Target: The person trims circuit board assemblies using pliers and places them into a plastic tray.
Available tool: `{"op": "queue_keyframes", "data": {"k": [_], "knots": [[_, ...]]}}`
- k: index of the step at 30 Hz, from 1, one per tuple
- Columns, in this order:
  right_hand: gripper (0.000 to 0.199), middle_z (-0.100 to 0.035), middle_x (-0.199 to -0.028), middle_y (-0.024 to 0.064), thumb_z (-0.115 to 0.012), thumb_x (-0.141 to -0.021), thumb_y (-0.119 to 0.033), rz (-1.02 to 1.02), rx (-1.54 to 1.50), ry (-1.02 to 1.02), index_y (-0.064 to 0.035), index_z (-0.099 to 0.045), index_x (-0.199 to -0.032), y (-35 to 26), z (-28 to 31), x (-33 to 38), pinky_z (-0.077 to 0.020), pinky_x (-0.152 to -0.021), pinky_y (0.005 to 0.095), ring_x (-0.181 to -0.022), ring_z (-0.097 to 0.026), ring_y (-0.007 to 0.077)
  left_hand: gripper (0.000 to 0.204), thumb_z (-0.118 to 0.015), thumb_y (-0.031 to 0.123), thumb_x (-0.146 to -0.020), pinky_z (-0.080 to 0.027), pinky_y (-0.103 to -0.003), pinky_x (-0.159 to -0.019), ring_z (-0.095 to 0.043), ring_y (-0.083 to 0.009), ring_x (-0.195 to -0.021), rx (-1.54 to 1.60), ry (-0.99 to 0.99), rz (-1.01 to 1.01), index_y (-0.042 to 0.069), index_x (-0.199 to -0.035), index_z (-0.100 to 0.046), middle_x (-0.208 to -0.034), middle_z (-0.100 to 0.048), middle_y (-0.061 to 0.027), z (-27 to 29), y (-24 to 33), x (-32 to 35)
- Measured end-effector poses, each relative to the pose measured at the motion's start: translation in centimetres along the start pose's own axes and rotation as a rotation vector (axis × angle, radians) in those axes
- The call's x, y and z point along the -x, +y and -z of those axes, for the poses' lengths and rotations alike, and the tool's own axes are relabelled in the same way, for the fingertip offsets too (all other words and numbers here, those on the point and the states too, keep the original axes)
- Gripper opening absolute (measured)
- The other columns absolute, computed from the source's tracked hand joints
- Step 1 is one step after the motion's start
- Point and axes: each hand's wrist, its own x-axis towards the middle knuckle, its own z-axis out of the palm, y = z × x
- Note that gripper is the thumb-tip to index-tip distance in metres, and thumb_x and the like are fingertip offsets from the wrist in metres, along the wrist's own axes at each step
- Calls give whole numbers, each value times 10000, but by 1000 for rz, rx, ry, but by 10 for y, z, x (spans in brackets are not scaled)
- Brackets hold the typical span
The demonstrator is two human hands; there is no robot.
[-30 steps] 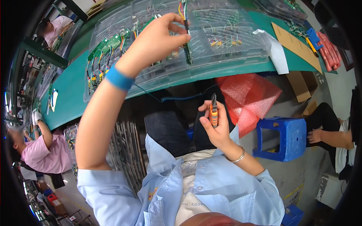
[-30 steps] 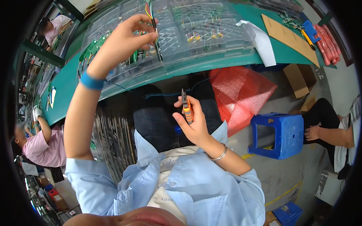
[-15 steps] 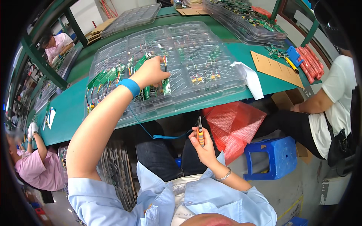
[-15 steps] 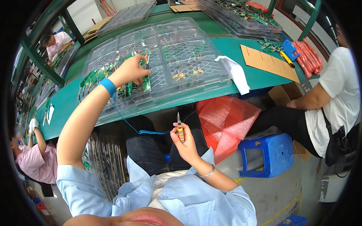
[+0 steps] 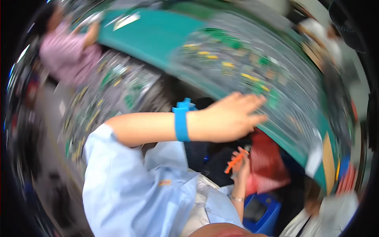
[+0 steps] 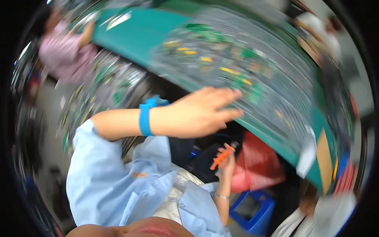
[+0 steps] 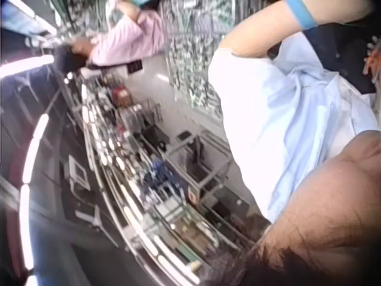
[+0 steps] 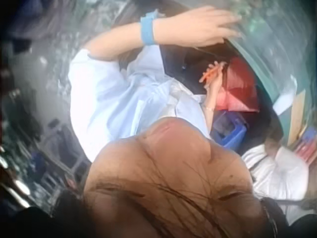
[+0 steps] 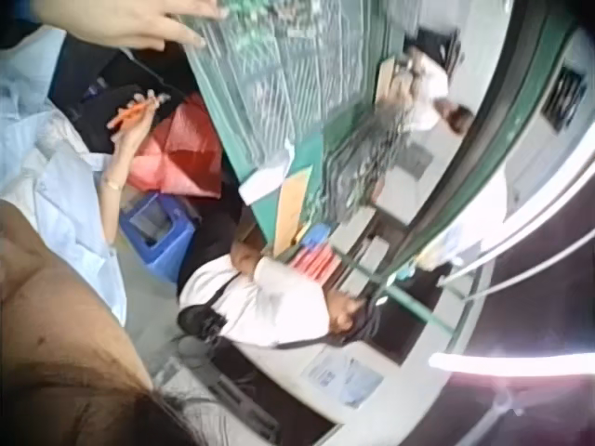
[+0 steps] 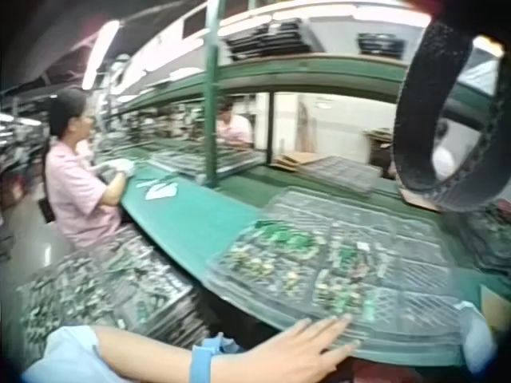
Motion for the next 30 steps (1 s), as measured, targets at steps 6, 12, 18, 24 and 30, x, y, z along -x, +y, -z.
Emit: {"op": "queue_keyframes", "data": {"k": [6,12,18,24,30], "knots": [[385,-529,-1064,82,-425,-863,-318,-104,-245,79,-92,-425,-1173,-6,-8,-19,-414,-784,412,-872,-523,217,244,-584,160,-699,-443,-339,-666,-558,-267,-788,-18,203,438,42,-912,-566,-934,-568,-99,74,0,129],[351,-533,-1019,89,-401,-863,-292,122,-234,92,-67,-435,-1131,4,14,-30,-417,-749,344,-831,-521,198,319,-475,317,-751,-455,-383,-612,-575,-298,-690,-535,-179,1754,29,-812,-599,-779,-619,-109,180,-14,292],[320,-537,-965,98,-372,-864,-261,437,-248,132,-38,-448,-1080,-7,48,-66,-421,-707,263,-782,-519,176,313,-509,341,-746,-446,-332,-527,-560,-206,-558,-302,-298,2494,42,-711,-596,-631,-589,-81,280,32,415],[291,-533,-925,110,-371,-871,-237,761,91,374,-18,-442,-1049,0,45,-49,-432,-660,223,-739,-514,158,434,-542,496,-725,-454,-350,-544,-591,-225,-603,169,-526,2648,65,-712,-589,-691,-618,-71,277,62,398],[261,-523,-894,117,-401,-888,-217,844,463,496,-10,-418,-1047,3,8,-25,-440,-596,216,-715,-507,149,921,-528,753,-541,-494,-390,-594,-608,-328,-724,-25,-637,2661,-43,-1005,-556,-871,-605,-194,245,63,379]]}}
